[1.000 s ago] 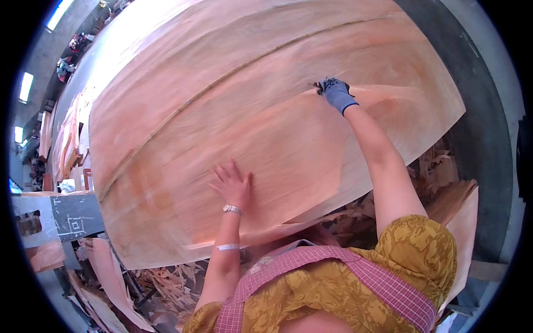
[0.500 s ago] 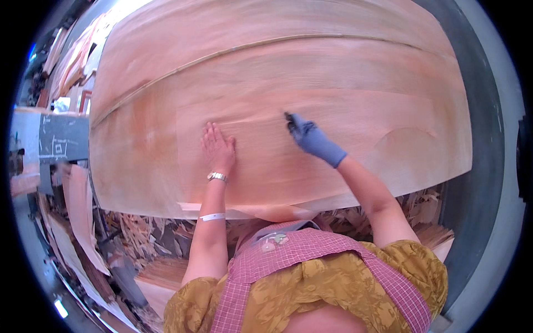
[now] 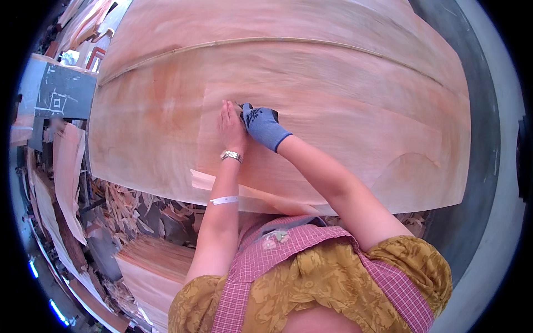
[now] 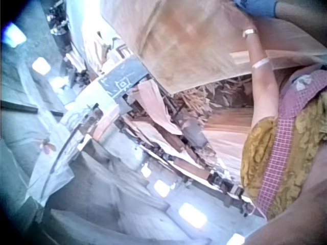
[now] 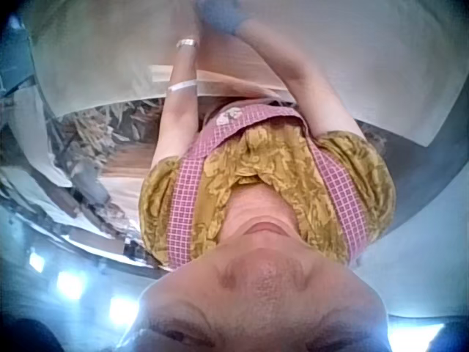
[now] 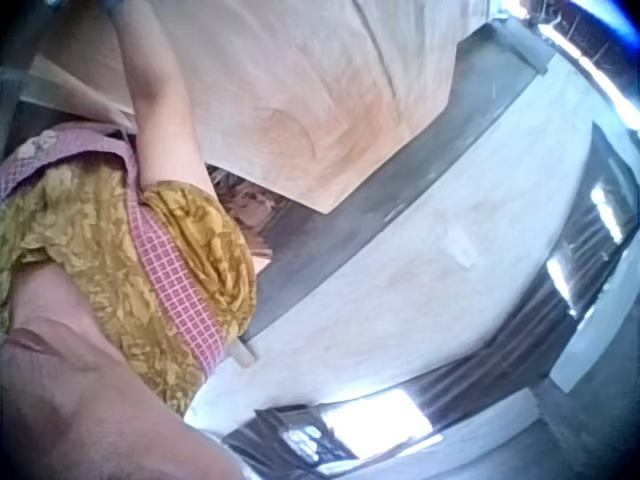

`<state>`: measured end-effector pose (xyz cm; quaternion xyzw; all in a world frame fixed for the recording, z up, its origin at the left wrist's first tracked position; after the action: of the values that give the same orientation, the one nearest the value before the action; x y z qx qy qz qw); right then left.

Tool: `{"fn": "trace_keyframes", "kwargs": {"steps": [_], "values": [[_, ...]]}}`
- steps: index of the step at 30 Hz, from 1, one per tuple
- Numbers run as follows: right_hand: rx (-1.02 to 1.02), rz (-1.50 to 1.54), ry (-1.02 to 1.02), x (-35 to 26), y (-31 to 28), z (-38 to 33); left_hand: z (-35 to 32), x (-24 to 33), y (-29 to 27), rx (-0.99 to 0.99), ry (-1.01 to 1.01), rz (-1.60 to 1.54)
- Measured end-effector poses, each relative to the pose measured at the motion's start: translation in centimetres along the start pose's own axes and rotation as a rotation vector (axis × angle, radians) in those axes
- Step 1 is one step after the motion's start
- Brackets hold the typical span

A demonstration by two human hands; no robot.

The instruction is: The person trims, tapes, and layers thin wood veneer sheets by hand.

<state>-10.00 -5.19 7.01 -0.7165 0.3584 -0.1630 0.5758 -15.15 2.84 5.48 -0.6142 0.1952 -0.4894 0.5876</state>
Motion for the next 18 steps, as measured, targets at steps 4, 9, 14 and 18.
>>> {"fn": "trace_keyframes", "kwargs": {"steps": [4,9,14,18], "values": [[0.019,-0.052,0.014,0.0,1.4,-0.9,0.8,0.1,0.2,-0.04,0.046,0.043],[-0.144,0.029,0.039,2.1,4.1,-9.2,1.0,0.4,0.0,-0.089,0.053,0.104],[-0.215,0.017,0.02,5.8,6.0,-18.9,2.1,-0.1,1.1,-0.099,0.092,0.088],[-0.209,-0.081,-0.035,7.7,7.7,-21.1,0.6,4.2,3.1,-0.273,0.008,0.086]]}}
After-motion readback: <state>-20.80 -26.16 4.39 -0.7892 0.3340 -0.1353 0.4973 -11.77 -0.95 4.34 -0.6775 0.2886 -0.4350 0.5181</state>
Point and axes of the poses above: each hand's wrist, its own z-axis towards the middle knuckle, its own y-axis out of the palm, x = y × z, the point moved 7 cm from there along z, towards the middle knuckle, and after that the axes turned 7 degrees about -y, right-handed, at the moved point
